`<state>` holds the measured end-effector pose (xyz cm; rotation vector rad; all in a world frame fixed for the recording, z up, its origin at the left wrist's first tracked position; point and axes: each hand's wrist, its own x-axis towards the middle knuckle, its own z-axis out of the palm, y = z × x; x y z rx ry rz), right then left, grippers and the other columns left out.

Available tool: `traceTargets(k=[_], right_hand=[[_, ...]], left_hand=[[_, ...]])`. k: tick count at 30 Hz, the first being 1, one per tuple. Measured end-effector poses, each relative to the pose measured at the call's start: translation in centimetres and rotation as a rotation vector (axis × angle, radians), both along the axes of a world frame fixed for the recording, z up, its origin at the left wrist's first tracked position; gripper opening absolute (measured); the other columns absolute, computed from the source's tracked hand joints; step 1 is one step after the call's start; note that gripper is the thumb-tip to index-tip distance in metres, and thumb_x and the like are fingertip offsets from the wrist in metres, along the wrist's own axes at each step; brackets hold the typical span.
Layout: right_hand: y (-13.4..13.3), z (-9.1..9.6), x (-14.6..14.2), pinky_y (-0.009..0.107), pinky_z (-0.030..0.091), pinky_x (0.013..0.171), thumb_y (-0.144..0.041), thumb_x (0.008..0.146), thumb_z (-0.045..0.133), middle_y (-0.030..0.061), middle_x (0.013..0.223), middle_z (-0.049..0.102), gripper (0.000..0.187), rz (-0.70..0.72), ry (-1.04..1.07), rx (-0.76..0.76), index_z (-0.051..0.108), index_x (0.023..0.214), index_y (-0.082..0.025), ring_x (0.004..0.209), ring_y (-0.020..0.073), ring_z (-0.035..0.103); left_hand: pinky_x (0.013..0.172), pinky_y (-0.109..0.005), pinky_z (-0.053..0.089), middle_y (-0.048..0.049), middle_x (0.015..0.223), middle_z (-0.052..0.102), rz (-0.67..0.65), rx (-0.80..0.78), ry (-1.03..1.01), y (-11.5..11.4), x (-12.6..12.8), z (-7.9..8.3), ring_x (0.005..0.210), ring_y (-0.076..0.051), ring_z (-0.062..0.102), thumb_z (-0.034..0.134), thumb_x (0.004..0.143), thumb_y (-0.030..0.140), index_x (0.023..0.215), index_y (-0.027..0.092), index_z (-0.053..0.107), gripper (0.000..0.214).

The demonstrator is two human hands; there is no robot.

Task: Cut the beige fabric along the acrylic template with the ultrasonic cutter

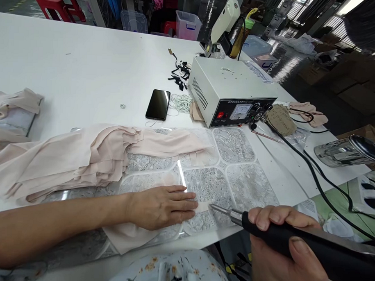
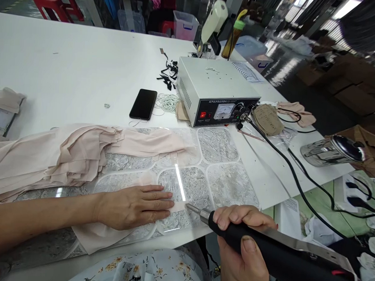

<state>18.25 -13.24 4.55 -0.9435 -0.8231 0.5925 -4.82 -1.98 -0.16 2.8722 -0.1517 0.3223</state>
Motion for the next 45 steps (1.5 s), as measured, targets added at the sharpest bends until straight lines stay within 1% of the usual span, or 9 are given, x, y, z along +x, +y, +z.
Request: traceTargets(k=[6,10,15,20,27,30,34,39,45], right_hand=[[0.5,-0.1,-1.5,0.033,0.048,0.049,-0.026,0.075,0.058,-0.0027,0.071,0.05,0.009,0.068,0.005,-0.021,0.054,0.08,-0.02,0.05,0.0116,0.053],[0.5,-0.3,-1.7,0.034,0.049,0.053,-0.025,0.077,0.057,-0.0024,0.074,0.051,0.009,0.107,-0.002,-0.027,0.054,0.084,-0.02,0.053,0.0118,0.054],[0.4,-0.4,-1.6,0.034,0.049,0.052,-0.025,0.078,0.057,-0.0023,0.074,0.051,0.007,0.109,-0.025,-0.034,0.054,0.083,-0.021,0.052,0.0119,0.054],[0.4,-0.4,-1.6,0.034,0.049,0.054,-0.026,0.078,0.058,-0.0028,0.074,0.05,0.008,0.107,-0.03,-0.037,0.053,0.083,-0.022,0.052,0.0115,0.054],[0.6,-0.5,-1.5,0.035,0.05,0.054,-0.024,0.08,0.06,-0.0016,0.073,0.053,0.006,0.15,-0.08,-0.009,0.055,0.083,-0.021,0.055,0.013,0.055],[0.3,-0.5,-1.4,0.035,0.05,0.055,-0.025,0.08,0.06,-0.0018,0.074,0.052,0.007,0.152,-0.055,-0.011,0.055,0.084,-0.021,0.055,0.0126,0.055],[-0.5,0.0,-1.5,0.034,0.049,0.053,-0.026,0.079,0.059,-0.0021,0.073,0.051,0.009,0.144,-0.012,-0.032,0.053,0.083,-0.021,0.054,0.0122,0.054],[-1.0,0.4,-1.7,0.033,0.049,0.053,-0.025,0.081,0.057,-0.0021,0.074,0.051,0.007,0.156,-0.018,-0.032,0.053,0.083,-0.019,0.055,0.0117,0.054],[-0.9,0.0,-1.8,0.033,0.051,0.055,-0.025,0.083,0.057,-0.0021,0.075,0.052,0.007,0.16,0.011,-0.028,0.055,0.086,-0.02,0.057,0.0115,0.055]], left_hand=[[0.114,-0.04,0.034,-0.0107,0.141,0.049,0.012,-0.041,-0.012,-0.1,0.1,0.1,0.136,-0.024,0.039,0.037,0.101,0.019,0.13,0.01,0.055,0.035],[0.115,-0.041,0.033,-0.0113,0.141,0.049,0.011,-0.053,0.003,-0.1,0.0,0.0,0.137,-0.024,0.038,0.037,0.101,0.018,0.13,0.012,0.055,0.035],[0.114,-0.041,0.033,-0.0116,0.142,0.048,-0.002,-0.037,-0.004,-0.1,0.0,0.1,0.137,-0.025,0.038,0.034,0.102,0.018,0.131,0.009,0.053,0.036],[0.114,-0.041,0.034,-0.0114,0.141,0.049,0.006,-0.027,-0.013,-0.1,0.1,0.1,0.137,-0.024,0.038,0.033,0.102,0.018,0.129,0.009,0.054,0.036],[0.114,-0.041,0.033,-0.0114,0.141,0.048,-0.008,-0.023,-0.003,0.0,0.0,0.2,0.137,-0.025,0.038,0.031,0.102,0.017,0.129,0.009,0.054,0.037],[0.114,-0.041,0.033,-0.0119,0.142,0.048,-0.009,-0.042,0.013,0.0,0.1,0.2,0.138,-0.025,0.037,0.031,0.102,0.016,0.13,0.009,0.053,0.037],[0.116,-0.041,0.03,-0.0104,0.143,0.047,0.002,-0.071,0.053,0.0,0.1,0.3,0.139,-0.024,0.035,0.032,0.102,0.018,0.132,0.012,0.052,0.037],[0.114,-0.042,0.033,-0.0124,0.14,0.049,-0.005,-0.057,0.0,0.0,0.0,0.1,0.137,-0.025,0.038,0.033,0.101,0.016,0.129,0.009,0.054,0.036],[0.115,-0.041,0.032,-0.0116,0.141,0.049,0.001,-0.031,-0.017,0.0,0.0,0.0,0.137,-0.025,0.038,0.035,0.101,0.017,0.129,0.009,0.054,0.035]])
